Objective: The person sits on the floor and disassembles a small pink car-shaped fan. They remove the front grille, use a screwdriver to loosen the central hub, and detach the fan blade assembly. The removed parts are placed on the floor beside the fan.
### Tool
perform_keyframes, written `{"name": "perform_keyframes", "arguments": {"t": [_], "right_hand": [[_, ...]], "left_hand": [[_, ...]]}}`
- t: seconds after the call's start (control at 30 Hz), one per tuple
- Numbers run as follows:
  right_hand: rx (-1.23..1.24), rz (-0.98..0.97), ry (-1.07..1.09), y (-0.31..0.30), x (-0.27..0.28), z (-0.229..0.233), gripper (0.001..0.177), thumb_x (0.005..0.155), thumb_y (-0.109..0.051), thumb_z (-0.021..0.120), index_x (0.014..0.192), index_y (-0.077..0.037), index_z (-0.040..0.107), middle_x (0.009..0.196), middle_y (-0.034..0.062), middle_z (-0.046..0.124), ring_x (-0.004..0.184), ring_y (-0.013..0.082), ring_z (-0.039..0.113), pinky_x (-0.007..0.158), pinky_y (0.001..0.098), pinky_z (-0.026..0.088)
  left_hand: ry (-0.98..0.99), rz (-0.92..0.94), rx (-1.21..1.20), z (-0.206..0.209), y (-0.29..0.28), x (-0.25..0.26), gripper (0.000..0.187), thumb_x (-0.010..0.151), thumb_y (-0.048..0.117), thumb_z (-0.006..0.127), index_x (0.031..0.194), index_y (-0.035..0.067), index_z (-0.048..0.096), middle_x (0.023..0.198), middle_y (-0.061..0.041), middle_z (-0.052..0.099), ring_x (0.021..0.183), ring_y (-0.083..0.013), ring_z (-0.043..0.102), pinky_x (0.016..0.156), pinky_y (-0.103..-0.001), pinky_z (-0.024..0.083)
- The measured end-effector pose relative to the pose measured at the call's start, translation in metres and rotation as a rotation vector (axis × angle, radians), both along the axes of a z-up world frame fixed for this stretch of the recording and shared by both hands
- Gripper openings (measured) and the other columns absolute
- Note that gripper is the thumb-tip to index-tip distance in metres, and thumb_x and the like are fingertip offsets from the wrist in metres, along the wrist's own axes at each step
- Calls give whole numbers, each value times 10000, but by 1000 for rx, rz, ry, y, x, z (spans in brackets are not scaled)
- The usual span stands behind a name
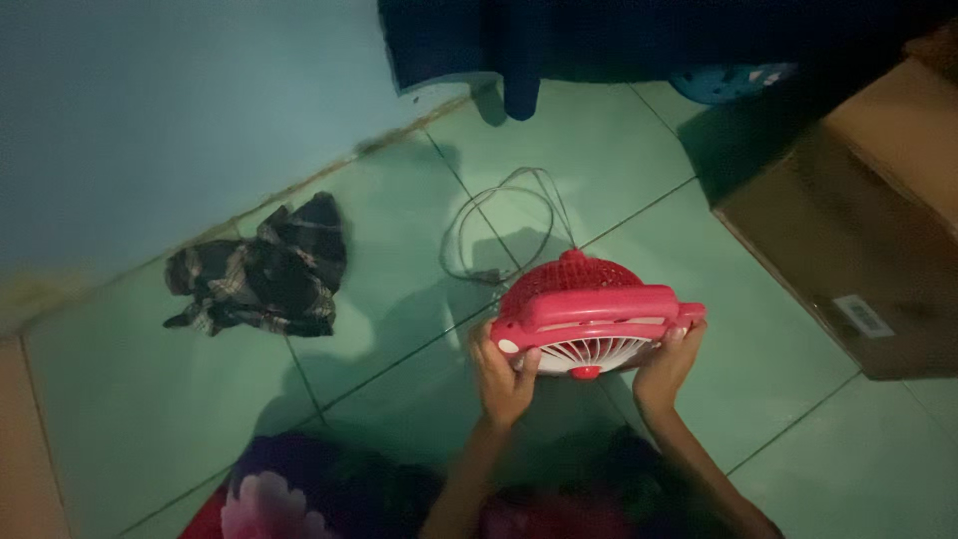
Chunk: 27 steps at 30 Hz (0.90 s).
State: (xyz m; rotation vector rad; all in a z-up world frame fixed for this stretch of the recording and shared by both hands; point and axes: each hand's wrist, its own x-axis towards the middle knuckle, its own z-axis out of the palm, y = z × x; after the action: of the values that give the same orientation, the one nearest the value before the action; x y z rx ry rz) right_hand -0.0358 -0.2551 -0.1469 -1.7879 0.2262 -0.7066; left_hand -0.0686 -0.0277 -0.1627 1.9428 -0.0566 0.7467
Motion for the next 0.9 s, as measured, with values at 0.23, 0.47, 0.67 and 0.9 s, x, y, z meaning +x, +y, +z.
{"name": "perform_keyframes", "arguments": {"t": [0.23, 0.47, 0.67, 0.9], "right_hand": [[-204, 102, 9, -2, -7, 7, 603, 1144, -510, 298, 1380, 42, 360, 1244, 157, 475, 1138, 228, 526, 993, 366, 441], [-136, 24, 13, 0, 0, 3, 543, 1195, -430, 292, 1428, 54, 373, 1353, 202, 473, 1238, 257, 497, 1117, 410, 397], [-141, 68, 223, 10, -23, 48, 590, 1143, -426, 330, 1455, 68, 404, 1324, 190, 519, 1211, 269, 533, 1046, 394, 429], [-36, 100, 459, 5, -34, 91, 661, 1079, -468, 420, 1543, -2, 357, 1408, 202, 577, 1308, 301, 572, 1101, 404, 426]], "left_hand": [[258, -79, -74, 15, 1, -3, 711, 1023, 461, 568, 1481, -40, 354, 1352, -284, 461, 1236, -425, 510, 1036, -574, 411], [250, -64, -87, 34, -6, -1, 732, 1050, 476, 539, 1528, -42, 337, 1437, -343, 416, 1324, -484, 446, 1093, -601, 381], [282, -38, -51, 44, -5, -8, 770, 1059, 473, 489, 1565, -60, 257, 1476, -382, 364, 1340, -514, 433, 1079, -606, 383], [220, 16, 16, 88, -4, -20, 680, 1082, 388, 517, 1536, -70, 304, 1459, -365, 453, 1353, -482, 480, 1103, -549, 417]]}}
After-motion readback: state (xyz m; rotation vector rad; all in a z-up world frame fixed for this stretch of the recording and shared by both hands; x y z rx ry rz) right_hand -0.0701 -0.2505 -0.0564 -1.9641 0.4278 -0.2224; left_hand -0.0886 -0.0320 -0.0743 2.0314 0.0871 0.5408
